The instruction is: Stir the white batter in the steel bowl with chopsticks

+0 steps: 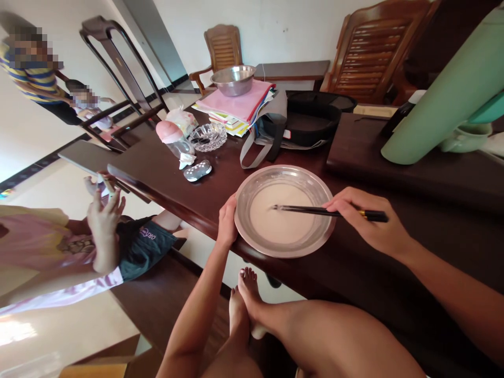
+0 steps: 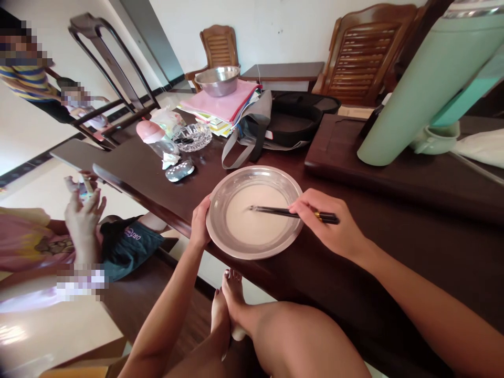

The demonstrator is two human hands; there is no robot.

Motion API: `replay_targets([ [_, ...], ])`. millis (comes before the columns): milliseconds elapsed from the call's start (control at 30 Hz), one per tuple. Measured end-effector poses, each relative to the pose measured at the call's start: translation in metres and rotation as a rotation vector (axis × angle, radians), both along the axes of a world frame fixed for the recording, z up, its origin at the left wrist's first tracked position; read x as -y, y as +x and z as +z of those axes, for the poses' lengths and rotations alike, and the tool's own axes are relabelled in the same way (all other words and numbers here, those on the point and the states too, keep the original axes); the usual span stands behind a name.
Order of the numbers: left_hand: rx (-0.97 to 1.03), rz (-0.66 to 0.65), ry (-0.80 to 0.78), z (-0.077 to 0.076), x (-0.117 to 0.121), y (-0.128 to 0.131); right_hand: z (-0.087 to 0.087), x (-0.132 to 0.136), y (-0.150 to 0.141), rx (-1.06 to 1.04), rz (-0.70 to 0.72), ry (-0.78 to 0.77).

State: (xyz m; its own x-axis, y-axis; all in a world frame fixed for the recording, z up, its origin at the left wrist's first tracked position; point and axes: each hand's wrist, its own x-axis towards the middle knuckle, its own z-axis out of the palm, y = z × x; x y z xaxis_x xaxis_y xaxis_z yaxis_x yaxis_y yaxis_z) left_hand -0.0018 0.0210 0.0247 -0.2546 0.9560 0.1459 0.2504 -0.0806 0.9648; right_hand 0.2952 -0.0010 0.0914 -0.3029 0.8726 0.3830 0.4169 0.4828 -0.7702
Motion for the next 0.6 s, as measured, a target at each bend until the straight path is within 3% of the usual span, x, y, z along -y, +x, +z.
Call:
replay_targets([
  [100, -0.019, -0.001, 0.006, 0.0017, 0.0006, 0.0007, 0.0008, 0.0008, 0.0009, -0.028, -0.080, 0.044],
  [267, -0.005, -0.006, -0.007, 0.0031, 0.0011, 0.0015, -0.0017, 0.0018, -0.0010, -0.021, 0.059, 0.009],
  [433, -0.012, -0.011, -0.008, 0.0062, 0.0019, 0.0035, -0.0011, 0.0007, 0.0025, -0.034, -0.053, 0.052],
  [600, -0.033, 0.018, -0.015, 0.0049, 0.0014, 0.0029, -0.0006, 0.0011, 0.0002, -0.051, 0.008, -0.026],
])
